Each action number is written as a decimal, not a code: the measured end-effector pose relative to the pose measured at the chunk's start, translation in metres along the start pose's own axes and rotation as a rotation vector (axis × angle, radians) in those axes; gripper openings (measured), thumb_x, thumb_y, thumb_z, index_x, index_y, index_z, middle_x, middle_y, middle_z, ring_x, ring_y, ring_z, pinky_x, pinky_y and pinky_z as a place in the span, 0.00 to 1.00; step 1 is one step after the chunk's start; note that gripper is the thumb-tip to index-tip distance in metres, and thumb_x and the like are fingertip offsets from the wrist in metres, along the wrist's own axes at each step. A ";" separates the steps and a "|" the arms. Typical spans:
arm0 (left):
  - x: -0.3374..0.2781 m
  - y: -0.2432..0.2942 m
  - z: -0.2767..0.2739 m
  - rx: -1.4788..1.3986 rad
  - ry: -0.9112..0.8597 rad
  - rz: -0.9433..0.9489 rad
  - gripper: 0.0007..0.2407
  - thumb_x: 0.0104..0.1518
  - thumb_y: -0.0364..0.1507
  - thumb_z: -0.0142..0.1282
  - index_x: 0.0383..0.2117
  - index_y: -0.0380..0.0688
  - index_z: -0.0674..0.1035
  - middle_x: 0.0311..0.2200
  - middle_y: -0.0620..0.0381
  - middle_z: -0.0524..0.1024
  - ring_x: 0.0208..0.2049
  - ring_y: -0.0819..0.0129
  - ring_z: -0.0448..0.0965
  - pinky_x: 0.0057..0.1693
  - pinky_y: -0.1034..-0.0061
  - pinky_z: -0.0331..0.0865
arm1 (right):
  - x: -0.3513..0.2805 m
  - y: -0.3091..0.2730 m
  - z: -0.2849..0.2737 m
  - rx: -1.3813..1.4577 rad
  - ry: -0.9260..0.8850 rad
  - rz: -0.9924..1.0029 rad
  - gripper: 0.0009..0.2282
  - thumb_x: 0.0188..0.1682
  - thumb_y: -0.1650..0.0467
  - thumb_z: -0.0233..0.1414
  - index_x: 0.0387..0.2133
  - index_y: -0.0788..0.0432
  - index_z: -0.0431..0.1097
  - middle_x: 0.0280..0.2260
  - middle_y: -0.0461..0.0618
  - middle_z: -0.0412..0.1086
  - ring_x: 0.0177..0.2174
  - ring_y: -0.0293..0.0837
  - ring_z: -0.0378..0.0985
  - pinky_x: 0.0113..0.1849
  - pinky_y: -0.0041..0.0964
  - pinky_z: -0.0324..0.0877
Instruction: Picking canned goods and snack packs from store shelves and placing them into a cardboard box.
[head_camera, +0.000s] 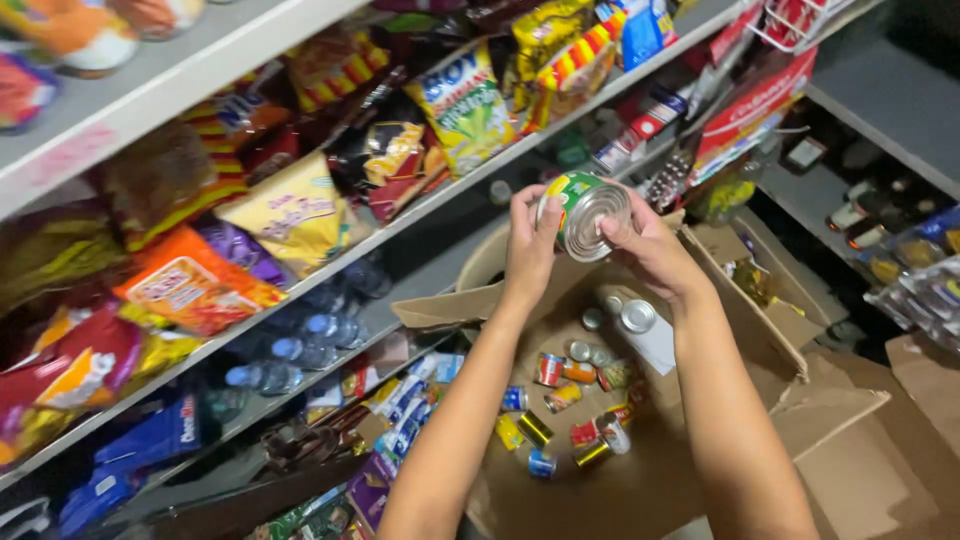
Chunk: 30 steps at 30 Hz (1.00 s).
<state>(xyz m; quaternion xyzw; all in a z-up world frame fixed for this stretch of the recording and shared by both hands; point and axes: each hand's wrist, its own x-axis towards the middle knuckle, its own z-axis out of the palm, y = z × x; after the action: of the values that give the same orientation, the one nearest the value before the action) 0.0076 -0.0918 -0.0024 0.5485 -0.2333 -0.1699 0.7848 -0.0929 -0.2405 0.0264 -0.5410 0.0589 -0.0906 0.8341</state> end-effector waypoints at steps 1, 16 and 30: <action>-0.003 -0.034 0.008 -0.005 -0.007 -0.027 0.21 0.66 0.45 0.48 0.55 0.43 0.65 0.46 0.53 0.74 0.44 0.73 0.75 0.44 0.77 0.76 | -0.006 0.019 -0.031 0.006 0.024 0.015 0.31 0.48 0.63 0.59 0.65 0.52 0.56 0.53 0.41 0.68 0.50 0.36 0.73 0.47 0.36 0.75; -0.118 -0.528 0.040 0.407 -0.060 -0.201 0.14 0.65 0.33 0.48 0.52 0.43 0.77 0.49 0.46 0.80 0.52 0.53 0.79 0.59 0.62 0.72 | -0.107 0.452 -0.405 0.382 0.346 0.626 0.15 0.51 0.71 0.55 0.51 0.59 0.69 0.46 0.50 0.75 0.46 0.45 0.75 0.52 0.45 0.71; -0.175 -0.675 0.054 0.528 -0.192 -0.505 0.25 0.63 0.25 0.48 0.70 0.47 0.61 0.57 0.39 0.73 0.56 0.53 0.74 0.60 0.66 0.67 | -0.120 0.465 -0.400 0.210 0.610 0.770 0.16 0.48 0.75 0.54 0.51 0.54 0.68 0.41 0.48 0.73 0.39 0.46 0.76 0.40 0.46 0.72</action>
<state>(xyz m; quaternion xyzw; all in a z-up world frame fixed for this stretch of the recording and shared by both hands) -0.1752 -0.2727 -0.6525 0.7536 -0.1988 -0.3429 0.5244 -0.2478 -0.3864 -0.5608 -0.3420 0.4862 0.0643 0.8016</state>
